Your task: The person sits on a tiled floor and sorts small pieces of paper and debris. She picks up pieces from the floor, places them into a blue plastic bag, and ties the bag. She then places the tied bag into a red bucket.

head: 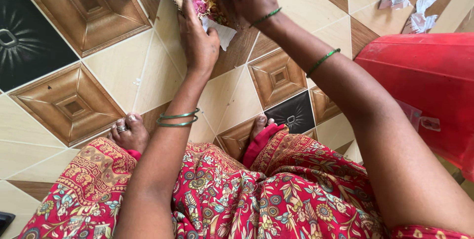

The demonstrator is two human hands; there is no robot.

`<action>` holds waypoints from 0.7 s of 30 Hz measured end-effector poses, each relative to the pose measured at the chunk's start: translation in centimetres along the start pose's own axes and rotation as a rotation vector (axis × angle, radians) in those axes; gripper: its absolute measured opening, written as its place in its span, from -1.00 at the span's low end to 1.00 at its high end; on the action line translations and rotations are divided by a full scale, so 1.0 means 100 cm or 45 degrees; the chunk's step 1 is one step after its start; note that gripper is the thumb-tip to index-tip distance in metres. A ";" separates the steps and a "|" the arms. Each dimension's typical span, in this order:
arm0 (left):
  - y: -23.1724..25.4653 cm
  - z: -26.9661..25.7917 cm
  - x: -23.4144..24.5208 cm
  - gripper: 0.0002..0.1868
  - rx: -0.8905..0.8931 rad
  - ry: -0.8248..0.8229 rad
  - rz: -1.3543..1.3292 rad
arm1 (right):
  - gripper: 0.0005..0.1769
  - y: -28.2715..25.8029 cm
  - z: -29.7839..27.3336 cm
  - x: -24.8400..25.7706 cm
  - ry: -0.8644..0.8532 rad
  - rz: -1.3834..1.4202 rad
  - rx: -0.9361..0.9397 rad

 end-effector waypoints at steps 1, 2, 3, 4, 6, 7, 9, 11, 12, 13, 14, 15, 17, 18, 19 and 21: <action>-0.001 -0.001 0.000 0.04 0.003 -0.001 -0.016 | -0.85 -0.017 0.001 0.010 -0.015 0.015 -0.037; -0.002 0.000 -0.001 0.04 -0.001 -0.006 -0.034 | -0.83 -0.029 0.001 0.021 -0.024 0.026 -0.078; -0.003 0.000 -0.002 0.04 -0.006 -0.012 -0.052 | -0.84 -0.038 -0.001 0.032 -0.016 0.059 -0.097; -0.005 0.000 -0.003 0.03 0.005 -0.018 -0.048 | -0.85 -0.045 -0.004 0.040 -0.011 0.095 -0.113; -0.012 -0.002 -0.004 0.01 0.030 -0.027 -0.039 | -0.86 -0.048 -0.012 0.049 -0.009 0.168 -0.168; -0.015 -0.002 -0.004 0.01 0.000 -0.012 -0.078 | -0.87 -0.045 -0.018 0.052 -0.013 0.206 -0.207; -0.019 -0.002 -0.007 0.00 -0.057 0.019 -0.152 | -0.88 -0.032 -0.031 0.058 0.018 0.182 -0.263; -0.022 0.000 -0.008 -0.02 -0.092 0.035 -0.155 | -0.89 -0.010 -0.037 0.065 0.097 0.060 -0.290; -0.023 0.000 -0.007 -0.03 -0.105 0.041 -0.154 | -0.89 0.001 -0.041 0.068 0.114 0.009 -0.336; -0.024 -0.001 -0.006 -0.03 -0.101 0.044 -0.138 | -0.89 0.013 -0.043 0.071 0.130 -0.042 -0.383; -0.024 -0.002 -0.006 -0.03 -0.098 0.045 -0.122 | -0.89 0.024 -0.047 0.073 0.146 -0.093 -0.430; -0.024 -0.002 -0.004 -0.03 -0.094 0.047 -0.106 | -0.88 0.032 -0.052 0.075 0.143 -0.106 -0.459; -0.023 -0.004 -0.002 -0.04 -0.065 0.084 -0.091 | -0.85 0.043 -0.058 0.077 0.127 -0.135 -0.520; -0.023 -0.007 0.000 -0.04 -0.046 0.104 -0.083 | -0.85 0.042 -0.059 0.074 0.102 -0.139 -0.508; -0.023 -0.009 0.001 -0.05 -0.008 0.106 -0.070 | -0.85 0.039 -0.059 0.070 0.078 -0.144 -0.495; -0.023 -0.013 0.005 -0.06 0.070 0.110 -0.045 | -0.83 0.023 -0.056 0.057 0.060 -0.099 -0.466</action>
Point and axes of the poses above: each hand's wrist, its own z-axis towards the middle knuckle, its own x-axis out of the back of the hand, y = z × x, the point moved 3 cm from there along z, towards the middle knuckle, and after that the axes turned 5 degrees about x, right-handed, at the moved point
